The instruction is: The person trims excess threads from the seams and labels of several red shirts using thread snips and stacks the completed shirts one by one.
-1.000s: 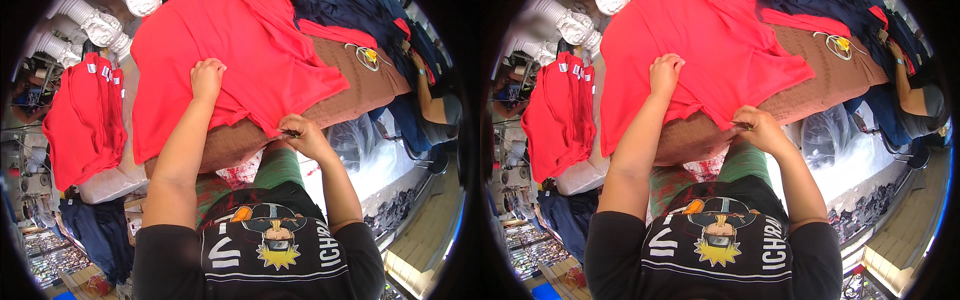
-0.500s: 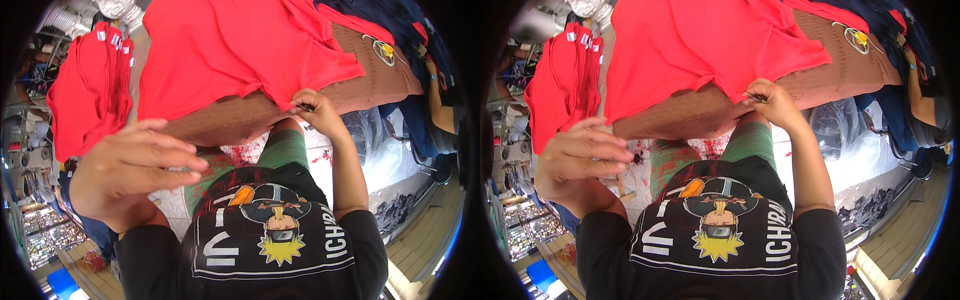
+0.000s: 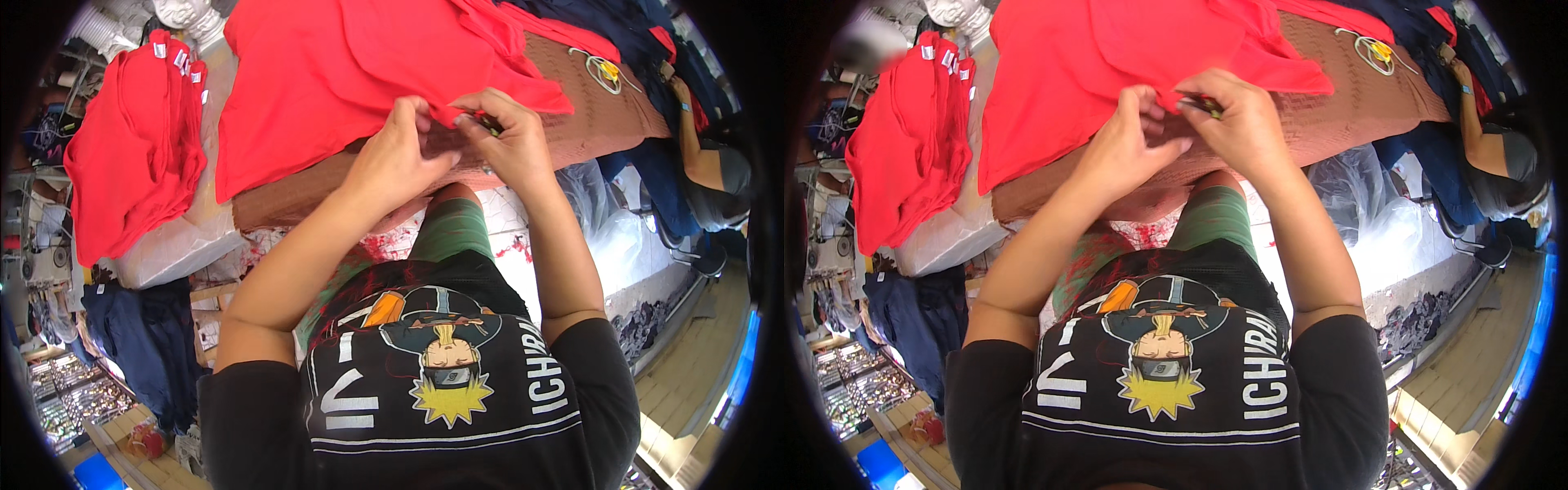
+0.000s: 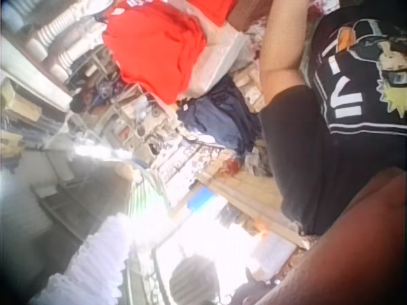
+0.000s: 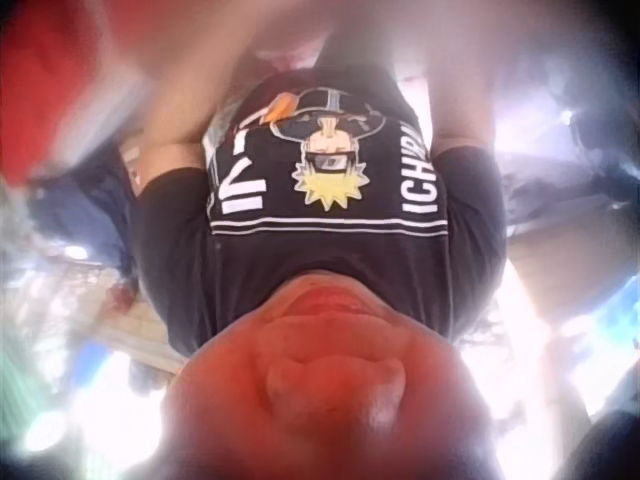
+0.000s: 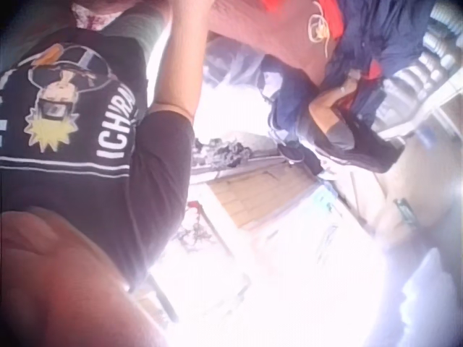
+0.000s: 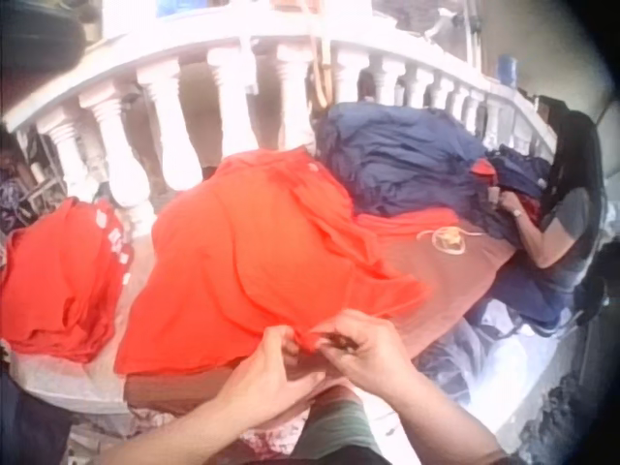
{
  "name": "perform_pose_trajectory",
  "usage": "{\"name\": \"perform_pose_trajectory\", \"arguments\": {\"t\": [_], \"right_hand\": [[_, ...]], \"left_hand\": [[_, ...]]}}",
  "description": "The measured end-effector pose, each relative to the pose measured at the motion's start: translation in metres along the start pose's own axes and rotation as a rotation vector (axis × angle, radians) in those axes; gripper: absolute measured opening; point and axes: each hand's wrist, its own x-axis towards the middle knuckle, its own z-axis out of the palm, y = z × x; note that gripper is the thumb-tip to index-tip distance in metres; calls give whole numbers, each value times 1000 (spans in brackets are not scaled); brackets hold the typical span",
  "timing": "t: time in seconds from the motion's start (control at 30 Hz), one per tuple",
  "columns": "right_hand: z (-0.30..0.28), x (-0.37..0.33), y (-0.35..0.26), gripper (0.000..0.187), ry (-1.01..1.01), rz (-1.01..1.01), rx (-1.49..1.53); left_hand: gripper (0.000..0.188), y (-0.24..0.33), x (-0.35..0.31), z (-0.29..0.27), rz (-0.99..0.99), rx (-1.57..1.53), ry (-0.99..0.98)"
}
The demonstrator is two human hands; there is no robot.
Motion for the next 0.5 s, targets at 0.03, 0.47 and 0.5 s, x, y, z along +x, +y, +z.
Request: {"name": "perform_pose_trajectory", "arguments": {"t": [0.03,0.47,0.5], "right_hand": [[0,1,-7,22,-19,-35,-42],[-7,16,13,17,-20,64,237],[-4,16,17,17,-36,85,236]], "left_hand": [[51,4,8,8,47,-32,138],[21,-6,10,-26,19,-646,-177],[22,-5,7,-27,-25,-660,-227]]}}
